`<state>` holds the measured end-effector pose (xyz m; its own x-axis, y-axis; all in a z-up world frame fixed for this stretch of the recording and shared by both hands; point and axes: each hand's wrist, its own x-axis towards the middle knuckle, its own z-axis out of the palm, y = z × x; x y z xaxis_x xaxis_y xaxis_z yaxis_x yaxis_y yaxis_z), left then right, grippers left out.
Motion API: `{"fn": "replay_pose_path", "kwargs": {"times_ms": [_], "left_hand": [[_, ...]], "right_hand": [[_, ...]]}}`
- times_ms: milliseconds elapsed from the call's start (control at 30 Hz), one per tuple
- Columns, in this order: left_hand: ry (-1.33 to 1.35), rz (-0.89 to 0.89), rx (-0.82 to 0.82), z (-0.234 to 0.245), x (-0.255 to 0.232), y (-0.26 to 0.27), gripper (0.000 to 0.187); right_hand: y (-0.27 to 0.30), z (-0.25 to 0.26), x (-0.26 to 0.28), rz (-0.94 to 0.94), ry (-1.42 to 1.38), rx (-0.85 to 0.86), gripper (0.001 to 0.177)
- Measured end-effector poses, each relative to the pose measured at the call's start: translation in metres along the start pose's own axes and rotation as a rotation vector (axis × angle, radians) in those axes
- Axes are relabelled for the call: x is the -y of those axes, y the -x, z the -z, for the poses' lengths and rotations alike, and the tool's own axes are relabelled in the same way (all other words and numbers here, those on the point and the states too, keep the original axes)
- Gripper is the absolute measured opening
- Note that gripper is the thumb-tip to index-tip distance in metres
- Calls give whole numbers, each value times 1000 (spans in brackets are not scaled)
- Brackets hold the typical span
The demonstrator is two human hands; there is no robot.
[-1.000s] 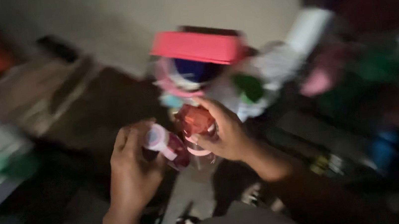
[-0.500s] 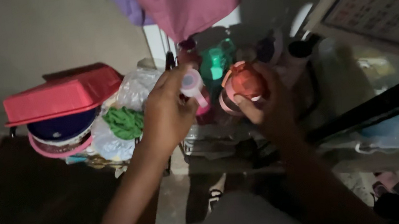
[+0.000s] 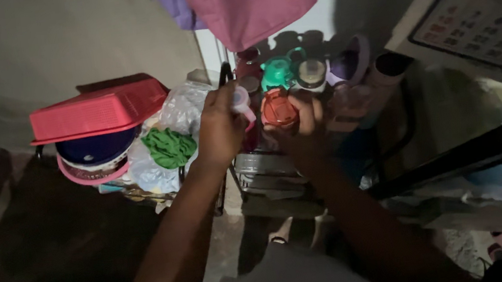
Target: The person wipes a clear water bottle with a green cloth, then handles several other bottles on a storage rack before returning to wipe the first bottle and its lid.
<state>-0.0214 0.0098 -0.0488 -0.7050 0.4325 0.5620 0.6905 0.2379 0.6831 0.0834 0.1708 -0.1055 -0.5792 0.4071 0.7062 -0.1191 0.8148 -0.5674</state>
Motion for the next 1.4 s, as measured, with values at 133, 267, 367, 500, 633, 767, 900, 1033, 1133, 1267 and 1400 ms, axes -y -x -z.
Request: {"fn": "replay_pose_path", "kwargs": {"times_ms": [133, 267, 367, 500, 633, 767, 900, 1033, 1133, 1267, 1400], "left_hand": [[-8, -70, -14, 2, 1, -2, 69], [-140, 17, 42, 3, -3, -8, 73], [-167, 17, 78, 5, -2, -7, 80], [-171, -11, 79, 6, -4, -6, 85], [-211, 103, 167, 10, -10, -5, 91], [-191, 126, 148, 9, -12, -3, 97], [-177, 133, 165, 9, -11, -3, 99], [-167, 120, 130, 7, -11, 1, 101], [-177, 127, 106, 10, -12, 2, 100], [-170, 147, 127, 15, -15, 7, 102], [-153, 55, 62, 27, -22, 15, 101]], "right_hand": [[8, -19, -13, 58, 36, -16, 77], [10, -24, -23, -103, 4, 108, 87], [25, -19, -23, -120, -44, 170, 96], [31, -20, -28, -158, -120, 245, 89], [28, -19, -40, -275, -99, 364, 64], [22, -12, -36, -106, 28, 311, 73], [9, -5, -20, -262, 107, 430, 72], [11, -7, -24, -586, 38, 607, 78], [24, -13, -42, -148, -32, 394, 75], [26, -19, -35, -80, 28, 158, 80], [13, 6, 5, 11, 83, -12, 59]]}}
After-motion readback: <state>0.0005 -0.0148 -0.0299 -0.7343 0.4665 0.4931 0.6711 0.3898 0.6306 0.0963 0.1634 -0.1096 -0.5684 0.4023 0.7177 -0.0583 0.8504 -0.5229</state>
